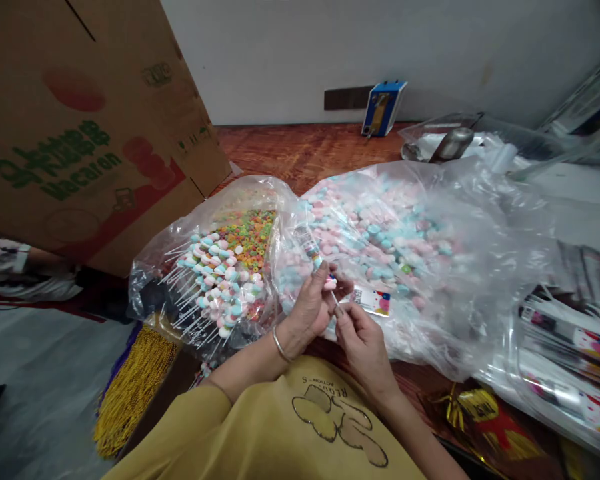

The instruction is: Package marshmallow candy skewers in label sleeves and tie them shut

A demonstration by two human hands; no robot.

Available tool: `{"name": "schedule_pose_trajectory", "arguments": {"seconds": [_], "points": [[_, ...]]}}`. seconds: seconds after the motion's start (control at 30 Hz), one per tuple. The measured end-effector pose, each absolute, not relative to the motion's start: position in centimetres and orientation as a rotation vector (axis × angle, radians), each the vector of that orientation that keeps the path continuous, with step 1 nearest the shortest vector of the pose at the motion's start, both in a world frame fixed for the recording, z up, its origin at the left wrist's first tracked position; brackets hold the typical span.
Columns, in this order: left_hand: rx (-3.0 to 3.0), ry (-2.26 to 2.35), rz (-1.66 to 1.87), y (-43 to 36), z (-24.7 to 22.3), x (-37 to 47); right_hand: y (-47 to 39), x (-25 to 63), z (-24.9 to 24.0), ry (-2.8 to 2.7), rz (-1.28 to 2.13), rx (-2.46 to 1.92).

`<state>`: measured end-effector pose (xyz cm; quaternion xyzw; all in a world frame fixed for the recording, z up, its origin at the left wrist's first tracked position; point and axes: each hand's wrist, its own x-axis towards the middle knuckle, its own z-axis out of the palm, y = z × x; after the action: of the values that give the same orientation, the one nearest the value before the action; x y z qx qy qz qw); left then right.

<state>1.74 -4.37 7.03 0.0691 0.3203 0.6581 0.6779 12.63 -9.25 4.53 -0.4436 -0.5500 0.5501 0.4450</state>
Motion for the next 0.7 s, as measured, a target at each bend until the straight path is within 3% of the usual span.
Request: {"name": "schedule_pose_trajectory", "arguments": {"seconds": [0.2,0.37,0.47,0.57,0.7], "points": [[0.215,0.658,1.585,-2.6,8.5,-1.2,-9.7,13.5,4.5,-1.375,1.469,-1.105],[0.157,0.892,1.538,-2.3,8.6,-0.4,-9.3,13.1,4.0,-1.868,0.426,-1.142],[0.173,0.925,1.557,-2.7,8.4,0.7,-9.1,12.6,3.6,-1.961,0.19,-1.101],[0.196,0.859,1.552,-3.5,8.2,1.7,-9.0,12.4,3.6,-1.78,0.555,-1.165],[0.183,0.763,1.483,-4.2,8.3,1.6,-8.8,12.4,4.3,-1.195,1.524,-1.088]]}}
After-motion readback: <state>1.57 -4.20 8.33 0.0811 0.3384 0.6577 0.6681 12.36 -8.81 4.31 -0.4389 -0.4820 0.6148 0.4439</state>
